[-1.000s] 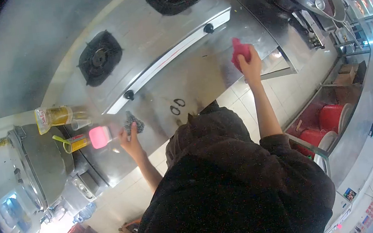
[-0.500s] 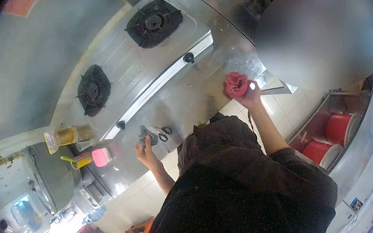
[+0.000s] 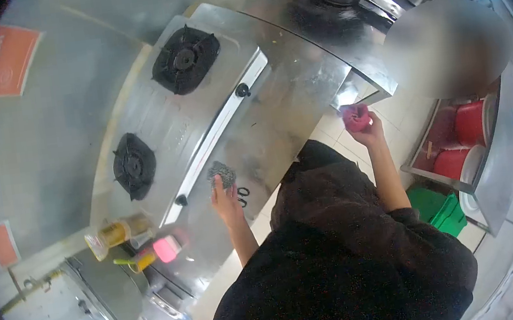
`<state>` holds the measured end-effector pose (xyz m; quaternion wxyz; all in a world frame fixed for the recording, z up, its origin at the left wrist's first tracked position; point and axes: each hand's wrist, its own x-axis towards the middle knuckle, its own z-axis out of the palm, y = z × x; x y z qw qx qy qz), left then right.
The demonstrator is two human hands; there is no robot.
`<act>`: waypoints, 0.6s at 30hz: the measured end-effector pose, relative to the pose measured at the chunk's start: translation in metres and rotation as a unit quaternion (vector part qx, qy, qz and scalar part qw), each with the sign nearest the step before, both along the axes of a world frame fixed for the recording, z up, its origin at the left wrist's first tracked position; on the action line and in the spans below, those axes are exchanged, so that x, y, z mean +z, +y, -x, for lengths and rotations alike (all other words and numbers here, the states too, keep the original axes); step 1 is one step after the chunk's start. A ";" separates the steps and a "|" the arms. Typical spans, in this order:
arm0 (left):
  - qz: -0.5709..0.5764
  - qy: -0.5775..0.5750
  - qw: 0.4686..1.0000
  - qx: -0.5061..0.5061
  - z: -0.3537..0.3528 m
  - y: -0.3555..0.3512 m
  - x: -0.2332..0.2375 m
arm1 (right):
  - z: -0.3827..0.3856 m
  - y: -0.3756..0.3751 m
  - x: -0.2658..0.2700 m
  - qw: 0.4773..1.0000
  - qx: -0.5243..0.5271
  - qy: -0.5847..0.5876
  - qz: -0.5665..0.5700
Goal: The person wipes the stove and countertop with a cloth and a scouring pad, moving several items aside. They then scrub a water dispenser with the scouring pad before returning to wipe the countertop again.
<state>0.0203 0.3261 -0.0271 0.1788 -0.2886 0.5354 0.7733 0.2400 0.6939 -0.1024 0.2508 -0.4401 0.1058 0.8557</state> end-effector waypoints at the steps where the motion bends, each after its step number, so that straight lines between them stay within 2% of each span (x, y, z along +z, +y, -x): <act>1: 0.018 0.048 0.998 -0.040 0.003 0.013 0.000 | -0.014 0.007 -0.007 0.999 -0.039 0.006 -0.001; 2: 0.036 0.094 0.992 -0.076 0.002 0.029 0.000 | -0.030 0.016 -0.013 0.997 -0.074 0.011 -0.001; 3: 0.158 0.257 0.940 -0.158 0.000 0.056 0.001 | -0.055 0.033 -0.030 0.979 -0.033 0.144 -0.142; 4: 0.276 0.415 0.836 -0.230 0.003 0.096 0.006 | -0.070 0.059 -0.048 0.919 0.004 0.280 -0.276; 6: 0.333 0.508 0.718 -0.339 -0.002 0.155 0.035 | -0.083 0.090 -0.038 0.943 -0.023 0.057 -0.327; 7: 0.332 0.527 0.686 -0.377 -0.006 0.185 0.024 | -0.073 0.097 -0.021 0.918 -0.092 -0.123 -0.365; 8: 0.330 0.542 0.654 -0.412 -0.010 0.215 0.007 | -0.060 0.104 -0.006 0.858 -0.155 -0.298 -0.388; 9: 0.340 0.551 0.630 -0.429 -0.014 0.244 -0.010 | -0.074 0.122 -0.027 0.813 -0.122 -0.271 -0.501; 10: 0.349 0.560 0.606 -0.444 -0.012 0.273 -0.028 | -0.067 0.133 -0.026 0.813 -0.123 -0.261 -0.505; 11: 0.352 0.566 0.607 -0.433 -0.005 0.300 -0.047 | -0.054 0.146 -0.023 0.761 -0.108 -0.364 -0.525; 12: 0.381 0.563 0.580 -0.449 0.005 0.326 -0.066 | -0.044 0.161 -0.021 0.698 -0.092 -0.462 -0.539; 13: 0.410 0.557 0.553 -0.464 0.018 0.354 -0.080 | -0.038 0.174 -0.024 0.676 -0.086 -0.469 -0.561; 14: 0.413 0.558 0.558 -0.455 0.036 0.382 -0.088 | -0.039 0.184 -0.027 0.653 -0.075 -0.477 -0.583; 16: 0.600 0.594 0.425 -0.326 0.093 0.434 -0.097 | -0.040 0.198 -0.024 0.710 -0.039 -0.435 -0.552; 18: 0.664 0.448 0.475 -0.365 0.162 0.476 -0.076 | -0.051 0.211 -0.018 0.765 0.024 -0.400 -0.504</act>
